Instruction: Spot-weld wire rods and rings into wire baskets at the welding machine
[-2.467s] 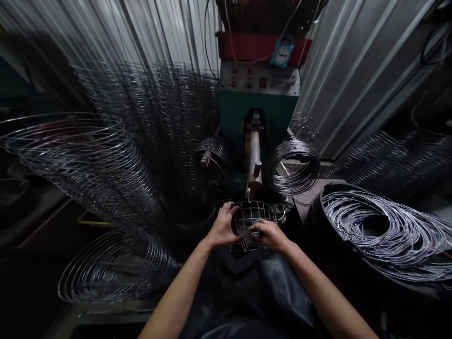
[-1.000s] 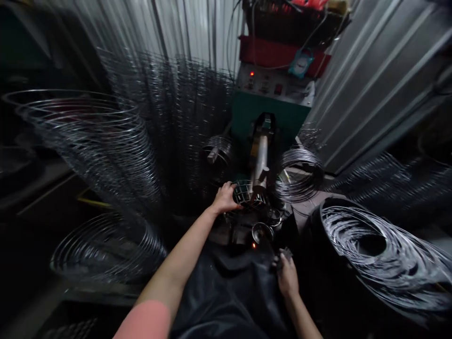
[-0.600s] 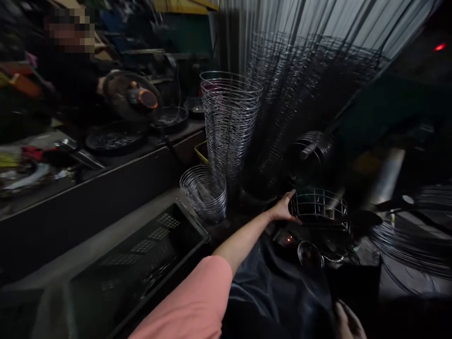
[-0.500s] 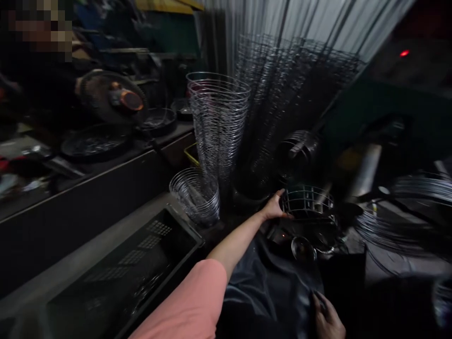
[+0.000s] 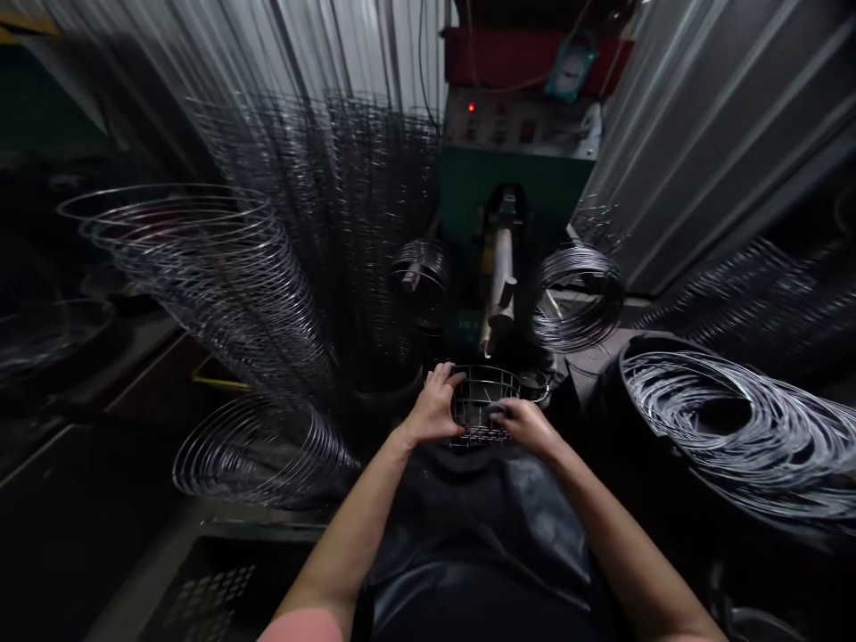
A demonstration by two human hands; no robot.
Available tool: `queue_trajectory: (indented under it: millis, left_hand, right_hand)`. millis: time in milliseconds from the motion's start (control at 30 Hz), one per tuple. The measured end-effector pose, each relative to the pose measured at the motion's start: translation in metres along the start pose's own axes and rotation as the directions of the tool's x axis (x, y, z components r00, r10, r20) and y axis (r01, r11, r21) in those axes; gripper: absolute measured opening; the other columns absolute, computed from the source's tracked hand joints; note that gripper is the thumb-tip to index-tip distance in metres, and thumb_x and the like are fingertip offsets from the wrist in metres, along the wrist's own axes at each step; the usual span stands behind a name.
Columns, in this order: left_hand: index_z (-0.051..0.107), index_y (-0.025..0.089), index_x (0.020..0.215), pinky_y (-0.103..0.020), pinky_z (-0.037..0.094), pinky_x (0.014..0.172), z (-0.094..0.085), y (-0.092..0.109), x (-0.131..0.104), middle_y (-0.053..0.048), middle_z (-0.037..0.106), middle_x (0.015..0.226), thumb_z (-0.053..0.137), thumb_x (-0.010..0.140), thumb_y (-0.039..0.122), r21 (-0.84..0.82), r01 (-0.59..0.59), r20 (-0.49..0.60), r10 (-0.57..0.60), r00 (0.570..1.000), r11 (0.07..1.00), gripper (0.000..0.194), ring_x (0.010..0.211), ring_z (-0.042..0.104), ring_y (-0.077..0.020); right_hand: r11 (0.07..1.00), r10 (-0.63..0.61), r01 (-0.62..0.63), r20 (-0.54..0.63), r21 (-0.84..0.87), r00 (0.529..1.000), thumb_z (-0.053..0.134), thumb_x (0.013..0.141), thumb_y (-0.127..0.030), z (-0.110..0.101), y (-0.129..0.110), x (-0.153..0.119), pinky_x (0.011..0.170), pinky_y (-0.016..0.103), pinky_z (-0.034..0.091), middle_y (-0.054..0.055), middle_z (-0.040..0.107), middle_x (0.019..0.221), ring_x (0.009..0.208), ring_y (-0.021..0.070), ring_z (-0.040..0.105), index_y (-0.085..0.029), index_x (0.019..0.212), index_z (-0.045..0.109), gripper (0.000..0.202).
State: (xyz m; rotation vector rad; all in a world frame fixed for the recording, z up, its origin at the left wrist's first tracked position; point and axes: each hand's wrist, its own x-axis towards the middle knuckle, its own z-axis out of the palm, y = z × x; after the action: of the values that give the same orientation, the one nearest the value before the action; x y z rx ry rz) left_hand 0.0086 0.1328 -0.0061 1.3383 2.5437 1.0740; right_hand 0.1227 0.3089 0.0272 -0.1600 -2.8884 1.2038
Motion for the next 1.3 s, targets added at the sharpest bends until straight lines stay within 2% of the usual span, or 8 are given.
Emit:
queue_trajectory:
  millis: [67, 133, 233, 333, 433, 633, 1167, 1300]
  left_hand:
    - [0.042, 0.014, 0.128, -0.059, 0.018, 0.11, -0.002, 0.007, 0.005, -0.021, 0.028, 0.144, 0.08, 0.042, 0.021, 0.018, 0.003, -0.002, -0.003, 1.0, 1.0, 0.094, 0.136, 0.02, -0.0408]
    - [0.042, 0.014, 0.128, -0.058, 0.02, 0.11, -0.004, 0.008, 0.008, -0.02, 0.028, 0.145, 0.079, 0.043, 0.021, 0.02, 0.013, -0.01, -0.013, 1.0, 1.0, 0.093, 0.136, 0.02, -0.0407]
    - [0.041, 0.015, 0.129, -0.055, 0.023, 0.11, -0.002, 0.005, 0.01, -0.019, 0.027, 0.145, 0.078, 0.044, 0.022, 0.022, 0.025, -0.007, -0.025, 1.0, 0.999, 0.093, 0.136, 0.02, -0.0395]
    - [0.042, 0.015, 0.128, -0.053, 0.025, 0.111, 0.002, 0.001, 0.011, -0.018, 0.03, 0.144, 0.078, 0.045, 0.025, 0.01, 0.018, -0.007, -0.018, 1.0, 1.0, 0.091, 0.135, 0.023, -0.0381]
    - [0.043, 0.013, 0.127, -0.051, 0.025, 0.111, 0.006, -0.003, 0.015, -0.019, 0.031, 0.142, 0.079, 0.045, 0.026, -0.008, 0.023, 0.003, -0.023, 1.0, 1.0, 0.09, 0.135, 0.025, -0.0374]
    - [0.042, 0.013, 0.127, -0.052, 0.026, 0.111, 0.007, -0.011, 0.022, -0.019, 0.03, 0.143, 0.078, 0.044, 0.023, -0.011, 0.015, 0.006, -0.015, 1.0, 1.0, 0.091, 0.135, 0.024, -0.0375]
    - [0.047, 0.016, 0.124, -0.052, 0.033, 0.106, 0.005, -0.024, 0.056, -0.017, 0.04, 0.135, 0.083, 0.046, 0.035, -0.085, -0.07, -0.025, 0.069, 0.997, 0.994, 0.087, 0.13, 0.034, -0.0357]
    - [0.046, 0.016, 0.125, -0.049, 0.034, 0.106, 0.008, -0.029, 0.054, -0.016, 0.037, 0.137, 0.083, 0.045, 0.028, -0.068, -0.074, -0.057, 0.07, 0.996, 0.995, 0.089, 0.13, 0.034, -0.035]
  right_hand:
    - [0.987, -0.057, 0.036, -0.129, -0.156, 0.99, 0.059, 0.08, -0.02, 0.012, 0.006, 0.008, 0.075, 0.031, 0.049, 0.008, 0.07, 0.084, 0.08, 0.0207, 0.065, -0.017, 0.086, 0.07, 0.013]
    - [0.975, -0.138, 0.104, -0.169, -0.195, 0.976, 0.059, 0.083, -0.023, 0.017, 0.011, 0.009, 0.075, 0.029, 0.049, 0.008, 0.07, 0.087, 0.082, 0.0195, 0.065, -0.019, 0.09, 0.069, 0.013]
    - [0.962, -0.244, 0.229, -0.093, -0.15, 0.965, 0.055, 0.086, -0.024, 0.014, 0.015, 0.003, 0.077, 0.028, 0.05, 0.006, 0.07, 0.09, 0.085, 0.0174, 0.065, -0.02, 0.095, 0.068, 0.016]
    - [0.948, -0.282, 0.28, 0.006, -0.152, 0.959, 0.06, 0.081, -0.018, 0.006, 0.017, -0.002, 0.082, 0.03, 0.05, 0.007, 0.067, 0.104, 0.093, 0.0182, 0.064, -0.021, 0.111, 0.063, 0.03]
    - [0.947, -0.272, 0.275, 0.036, -0.166, 0.961, 0.062, 0.073, -0.008, 0.003, 0.02, -0.002, 0.083, 0.029, 0.049, 0.007, 0.065, 0.106, 0.096, 0.0186, 0.063, -0.022, 0.113, 0.062, 0.042]
    - [0.947, -0.27, 0.265, -0.002, -0.181, 0.963, 0.056, 0.07, 0.0, 0.009, 0.025, 0.005, 0.078, 0.026, 0.049, 0.006, 0.066, 0.1, 0.09, 0.0174, 0.064, -0.02, 0.104, 0.065, 0.041]
    - [0.931, -0.29, 0.262, -0.081, -0.255, 0.953, 0.058, 0.073, -0.004, -0.002, 0.028, 0.031, 0.078, 0.025, 0.049, 0.004, 0.067, 0.1, 0.091, 0.0163, 0.063, -0.022, 0.1, 0.066, 0.034]
    - [0.934, -0.243, 0.209, -0.083, -0.291, 0.966, 0.057, 0.078, -0.009, 0.0, 0.025, 0.027, 0.076, 0.023, 0.049, 0.004, 0.067, 0.102, 0.091, 0.0161, 0.064, -0.024, 0.105, 0.066, 0.032]
